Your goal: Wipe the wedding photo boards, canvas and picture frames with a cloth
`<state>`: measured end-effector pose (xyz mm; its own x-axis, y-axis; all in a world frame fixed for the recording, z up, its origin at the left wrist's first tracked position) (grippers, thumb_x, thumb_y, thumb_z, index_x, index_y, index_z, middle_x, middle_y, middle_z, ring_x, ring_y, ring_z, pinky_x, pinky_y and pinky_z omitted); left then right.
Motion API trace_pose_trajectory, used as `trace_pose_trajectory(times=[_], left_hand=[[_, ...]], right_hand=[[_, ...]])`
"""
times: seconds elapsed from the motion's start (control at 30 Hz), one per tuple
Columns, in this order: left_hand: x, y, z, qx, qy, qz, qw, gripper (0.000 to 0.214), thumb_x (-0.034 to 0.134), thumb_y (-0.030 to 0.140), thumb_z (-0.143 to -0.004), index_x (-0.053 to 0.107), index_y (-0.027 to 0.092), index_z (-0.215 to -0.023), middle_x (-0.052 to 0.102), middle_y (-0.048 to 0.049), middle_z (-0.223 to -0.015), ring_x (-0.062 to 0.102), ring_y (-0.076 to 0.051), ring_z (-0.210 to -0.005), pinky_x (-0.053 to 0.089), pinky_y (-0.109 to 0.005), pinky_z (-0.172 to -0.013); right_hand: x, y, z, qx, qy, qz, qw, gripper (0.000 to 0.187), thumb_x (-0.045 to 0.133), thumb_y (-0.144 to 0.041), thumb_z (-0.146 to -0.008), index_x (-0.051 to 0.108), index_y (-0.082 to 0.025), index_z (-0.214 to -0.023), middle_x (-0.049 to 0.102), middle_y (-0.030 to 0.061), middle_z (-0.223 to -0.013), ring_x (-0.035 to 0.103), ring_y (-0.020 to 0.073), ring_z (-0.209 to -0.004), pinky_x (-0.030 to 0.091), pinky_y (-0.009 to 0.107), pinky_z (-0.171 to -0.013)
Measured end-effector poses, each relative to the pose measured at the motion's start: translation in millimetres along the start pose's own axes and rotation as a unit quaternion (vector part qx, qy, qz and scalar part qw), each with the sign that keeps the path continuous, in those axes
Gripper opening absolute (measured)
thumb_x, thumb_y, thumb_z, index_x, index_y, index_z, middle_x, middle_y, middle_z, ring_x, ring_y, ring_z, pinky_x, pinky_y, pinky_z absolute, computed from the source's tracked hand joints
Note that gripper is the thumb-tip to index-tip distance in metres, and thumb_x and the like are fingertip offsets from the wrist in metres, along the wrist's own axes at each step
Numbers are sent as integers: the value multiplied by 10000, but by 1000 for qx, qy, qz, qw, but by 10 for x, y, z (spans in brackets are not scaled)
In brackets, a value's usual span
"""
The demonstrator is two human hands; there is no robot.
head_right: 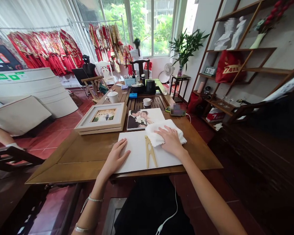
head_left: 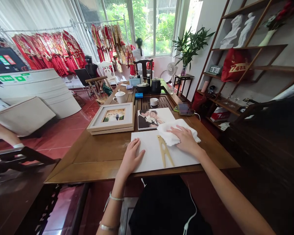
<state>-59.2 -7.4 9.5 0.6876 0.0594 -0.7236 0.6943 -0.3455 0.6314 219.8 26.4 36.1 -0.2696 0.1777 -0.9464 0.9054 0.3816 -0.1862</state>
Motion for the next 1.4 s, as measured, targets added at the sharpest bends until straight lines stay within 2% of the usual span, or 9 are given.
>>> trace_pose_trajectory(times=[0.23, 0.47, 0.6, 0.77, 0.9, 1.0, 1.17, 1.3, 1.4], left_hand=[[-8, 16, 1, -6, -2, 0, 1000, 493, 514, 350, -862, 502, 169, -1320, 453, -122, -1437, 352, -256, -1377, 259, -439, -1158], [-22, 53, 7, -10, -8, -4, 1000, 492, 505, 350, -869, 490, 180, -1330, 442, -112, -1448, 332, -252, -1389, 255, -440, -1160], [-23, 57, 8, -7, -12, -8, 1000, 485, 505, 343, -871, 496, 173, -1326, 437, -121, -1450, 342, -258, -1383, 262, -444, -1158], [-5, 17, 7, 9, -6, -10, 1000, 476, 504, 345, -879, 498, 177, -1325, 446, -125, -1441, 363, -266, -1370, 286, -459, -1145], [16, -25, 6, 18, -2, -16, 1000, 482, 508, 354, -882, 493, 178, -1331, 445, -125, -1443, 361, -270, -1372, 291, -459, -1145], [30, -41, 7, 25, 2, -14, 1000, 479, 511, 356, -882, 492, 188, -1330, 452, -120, -1439, 362, -271, -1372, 292, -467, -1143], [37, -18, 10, 13, 3, -11, 1000, 488, 512, 350, -880, 490, 160, -1329, 445, -134, -1442, 351, -273, -1377, 279, -468, -1148], [34, 6, 11, 2, -3, -10, 1000, 493, 509, 341, -881, 487, 136, -1329, 438, -144, -1445, 343, -272, -1379, 272, -460, -1152], [30, 14, 13, 4, 2, -9, 1000, 483, 514, 336, -878, 490, 155, -1326, 442, -135, -1442, 349, -269, -1376, 272, -463, -1152]], right_hand=[[-161, -272, 605, -80, -17, -57, 995, 679, 505, -73, -701, 509, -302, -1340, 505, 19, -1406, 360, 311, -1333, 310, 533, -1021], [-295, -257, 1245, -96, -35, -133, 986, 555, 545, -273, -849, 437, -376, -1384, 485, -4, -1421, 348, 293, -1355, 275, 519, -1079], [-198, -85, 1087, -62, 1, -124, 990, 581, 526, -221, -812, 449, -335, -1377, 503, 16, -1407, 360, 287, -1348, 282, 527, -1074], [-86, 79, 442, 13, -11, -82, 996, 737, 492, -80, -664, 458, -272, -1375, 445, 35, -1453, 298, 304, -1375, 251, 546, -1086], [-41, 44, -25, 75, -29, -54, 995, 677, 480, -90, -695, 491, -225, -1358, 460, 65, -1441, 295, 313, -1374, 244, 530, -1092], [3, -93, -162, 77, -31, -45, 996, 649, 479, -96, -706, 506, -202, -1346, 477, 83, -1426, 293, 329, -1369, 213, 565, -1090], [42, -384, 8, 3, -41, -45, 998, 681, 492, -95, -706, 483, -261, -1366, 468, 45, -1437, 284, 312, -1370, 186, 573, -1093], [-28, -484, 347, -39, -37, -29, 998, 809, 500, -32, -628, 445, -296, -1390, 430, 19, -1464, 252, 310, -1382, 184, 572, -1095], [-113, -486, 662, -95, -38, -28, 994, 771, 511, -62, -685, 415, -322, -1405, 410, 0, -1477, 240, 299, -1389, 165, 568, -1107]])
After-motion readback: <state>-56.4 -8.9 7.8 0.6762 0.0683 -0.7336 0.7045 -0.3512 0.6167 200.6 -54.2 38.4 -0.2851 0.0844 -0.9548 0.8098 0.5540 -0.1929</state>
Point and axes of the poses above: each hand's wrist, its own z-axis away from the middle knuckle, its own x-axis out of the palm, y = z × x, the point moved 1 cm from there along -z, towards the middle knuckle
